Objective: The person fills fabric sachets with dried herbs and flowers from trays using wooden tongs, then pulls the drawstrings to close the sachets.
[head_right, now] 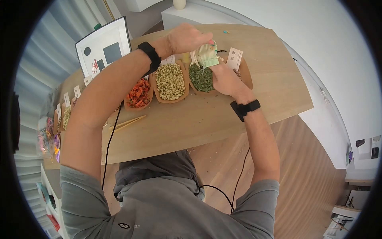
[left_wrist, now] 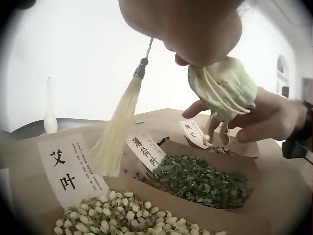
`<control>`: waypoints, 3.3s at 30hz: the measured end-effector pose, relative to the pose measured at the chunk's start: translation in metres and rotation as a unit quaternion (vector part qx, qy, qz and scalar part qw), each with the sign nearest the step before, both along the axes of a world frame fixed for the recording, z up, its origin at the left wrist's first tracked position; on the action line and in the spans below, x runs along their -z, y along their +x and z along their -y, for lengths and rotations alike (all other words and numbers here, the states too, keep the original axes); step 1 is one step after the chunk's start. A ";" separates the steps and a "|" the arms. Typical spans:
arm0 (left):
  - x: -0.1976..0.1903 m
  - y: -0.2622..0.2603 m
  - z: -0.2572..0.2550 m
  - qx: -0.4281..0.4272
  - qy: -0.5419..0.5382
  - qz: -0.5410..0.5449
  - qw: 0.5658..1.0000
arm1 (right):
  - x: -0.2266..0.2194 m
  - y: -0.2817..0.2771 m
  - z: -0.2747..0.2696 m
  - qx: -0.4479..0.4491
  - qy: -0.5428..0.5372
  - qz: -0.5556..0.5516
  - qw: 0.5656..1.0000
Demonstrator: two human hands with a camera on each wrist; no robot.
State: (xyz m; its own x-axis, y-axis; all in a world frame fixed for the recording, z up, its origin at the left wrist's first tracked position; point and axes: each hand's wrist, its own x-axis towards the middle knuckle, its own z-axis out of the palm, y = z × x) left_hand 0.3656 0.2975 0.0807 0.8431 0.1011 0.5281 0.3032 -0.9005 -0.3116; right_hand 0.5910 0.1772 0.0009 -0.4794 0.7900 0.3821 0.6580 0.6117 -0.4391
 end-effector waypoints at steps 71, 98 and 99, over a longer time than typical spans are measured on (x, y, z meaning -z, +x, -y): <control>0.039 -0.422 0.410 -0.261 -0.457 -0.073 0.847 | -0.080 -0.353 0.105 -0.238 -0.329 0.077 0.911; 0.062 -0.495 0.390 -0.361 -0.289 0.031 0.886 | -0.009 -0.505 0.182 -0.274 0.177 0.156 0.932; 0.068 -0.495 0.389 -0.359 -0.289 0.029 0.887 | -0.001 -0.504 0.180 -0.272 0.182 0.165 0.930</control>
State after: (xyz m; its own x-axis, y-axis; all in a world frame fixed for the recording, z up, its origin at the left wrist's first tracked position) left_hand -0.1291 -0.0911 0.0124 0.4246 0.8693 0.2530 0.8640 -0.4726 0.1738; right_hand 0.0868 -0.0031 0.0015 -0.9091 0.2429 0.3383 0.2696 0.9624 0.0335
